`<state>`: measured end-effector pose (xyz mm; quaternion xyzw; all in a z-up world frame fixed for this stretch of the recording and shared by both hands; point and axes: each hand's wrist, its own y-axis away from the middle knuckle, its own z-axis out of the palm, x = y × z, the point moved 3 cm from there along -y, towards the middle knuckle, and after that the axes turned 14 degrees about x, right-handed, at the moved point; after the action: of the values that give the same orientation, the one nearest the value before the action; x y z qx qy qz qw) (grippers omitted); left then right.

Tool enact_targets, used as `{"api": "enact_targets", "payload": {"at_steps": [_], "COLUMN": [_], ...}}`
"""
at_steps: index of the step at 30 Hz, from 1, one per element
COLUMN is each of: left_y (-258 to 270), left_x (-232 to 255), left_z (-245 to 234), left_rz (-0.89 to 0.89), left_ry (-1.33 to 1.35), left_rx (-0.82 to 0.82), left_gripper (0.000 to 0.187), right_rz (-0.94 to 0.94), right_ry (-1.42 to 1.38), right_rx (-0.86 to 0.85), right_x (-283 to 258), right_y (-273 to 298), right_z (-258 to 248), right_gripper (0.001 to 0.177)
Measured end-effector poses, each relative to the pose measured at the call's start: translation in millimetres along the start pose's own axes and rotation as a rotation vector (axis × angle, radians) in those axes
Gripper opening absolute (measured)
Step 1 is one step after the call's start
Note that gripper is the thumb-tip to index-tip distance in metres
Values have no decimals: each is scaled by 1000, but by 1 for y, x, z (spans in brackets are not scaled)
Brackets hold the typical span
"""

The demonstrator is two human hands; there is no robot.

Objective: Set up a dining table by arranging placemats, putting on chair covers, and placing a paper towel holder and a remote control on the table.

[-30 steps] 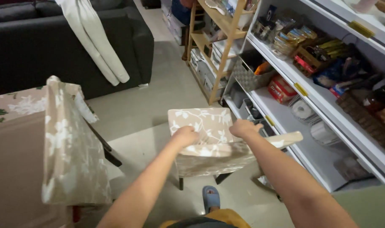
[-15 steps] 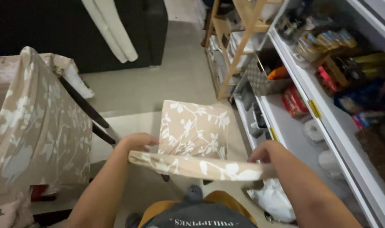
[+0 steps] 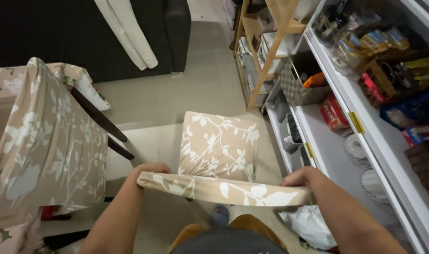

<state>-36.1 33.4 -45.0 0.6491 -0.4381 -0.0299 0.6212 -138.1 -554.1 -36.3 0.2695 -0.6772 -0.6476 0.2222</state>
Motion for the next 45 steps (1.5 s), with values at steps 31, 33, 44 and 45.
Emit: {"api": "enact_targets", "payload": {"at_steps": [31,33,44,45], "left_y": [50,54,-8,-11], "left_x": [46,51,39,43], "left_z": [-39,-50,-175,-184], "left_rz": [92,122,366,414], "left_ry": [1303,1388,1788,1793], "left_rx": [342,374,591,592], "left_gripper": [39,44,68,71], "right_rz": [-572,-882,-837,-860], "right_ry": [-1270,-1212,-1301,-1302], "right_rx": [119,-299,-107,-99], "right_x": [-101,-130,-367,-381], "right_y": [29,-4,103,105], "right_z": [-27,-52,-40,-45], "right_gripper": [55,75,81,81]}}
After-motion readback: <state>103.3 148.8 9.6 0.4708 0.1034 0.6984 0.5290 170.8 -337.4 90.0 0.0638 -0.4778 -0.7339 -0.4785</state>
